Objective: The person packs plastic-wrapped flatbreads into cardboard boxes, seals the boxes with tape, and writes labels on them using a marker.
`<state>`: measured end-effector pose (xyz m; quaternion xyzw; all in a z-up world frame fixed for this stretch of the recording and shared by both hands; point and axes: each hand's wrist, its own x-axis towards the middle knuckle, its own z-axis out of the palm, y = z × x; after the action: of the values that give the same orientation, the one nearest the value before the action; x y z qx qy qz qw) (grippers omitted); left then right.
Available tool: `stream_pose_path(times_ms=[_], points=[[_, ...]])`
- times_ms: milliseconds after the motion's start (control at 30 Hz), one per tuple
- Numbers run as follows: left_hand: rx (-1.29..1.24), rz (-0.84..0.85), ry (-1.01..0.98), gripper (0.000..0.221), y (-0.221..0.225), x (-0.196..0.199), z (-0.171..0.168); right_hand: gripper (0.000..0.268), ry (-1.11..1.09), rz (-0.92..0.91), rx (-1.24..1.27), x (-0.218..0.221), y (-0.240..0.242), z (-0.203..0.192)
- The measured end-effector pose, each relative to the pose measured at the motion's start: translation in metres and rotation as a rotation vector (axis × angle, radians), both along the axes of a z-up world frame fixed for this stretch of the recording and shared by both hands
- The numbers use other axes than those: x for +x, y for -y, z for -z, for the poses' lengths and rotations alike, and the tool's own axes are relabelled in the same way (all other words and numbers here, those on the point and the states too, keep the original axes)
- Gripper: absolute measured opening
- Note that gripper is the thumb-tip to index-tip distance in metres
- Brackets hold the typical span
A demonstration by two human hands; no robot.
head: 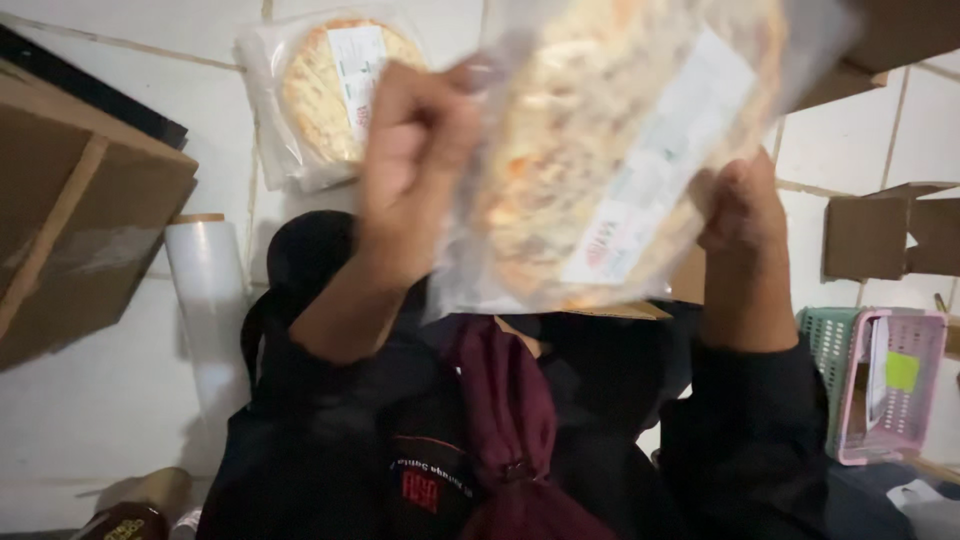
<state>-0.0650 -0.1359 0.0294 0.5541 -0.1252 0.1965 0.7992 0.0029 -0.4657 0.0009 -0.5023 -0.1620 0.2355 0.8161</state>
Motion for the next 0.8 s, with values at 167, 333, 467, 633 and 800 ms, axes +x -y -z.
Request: stream_pose_path(times_ms=[167, 333, 467, 633, 800], points=[[0.361, 0.000, -0.330, 0.026, -0.059, 0.090, 0.145, 0.064, 0.058, 0.379, -0.191, -0.027, 0.082, 0.027], [1.163, -0.521, -1.187, 0.072, -0.196, 0.129, 0.302, 0.053, -0.182, 0.503, -0.713, -0.034, 0.123, 0.071], [1.035, -0.280, -1.414, 0.055, -0.211, 0.129, 0.354, 0.051, -0.467, 0.334, -0.701, -0.021, 0.076, 0.138], [0.978, -0.316, -1.444, 0.043, -0.215, 0.105, 0.357, 0.086, -0.490, 0.148, -1.006, -0.013, -0.005, 0.160], [0.924, -0.407, -1.394, 0.030, -0.221, 0.092, 0.349, 0.113, -0.116, 0.061, -1.681, -0.028, -0.054, 0.094]])
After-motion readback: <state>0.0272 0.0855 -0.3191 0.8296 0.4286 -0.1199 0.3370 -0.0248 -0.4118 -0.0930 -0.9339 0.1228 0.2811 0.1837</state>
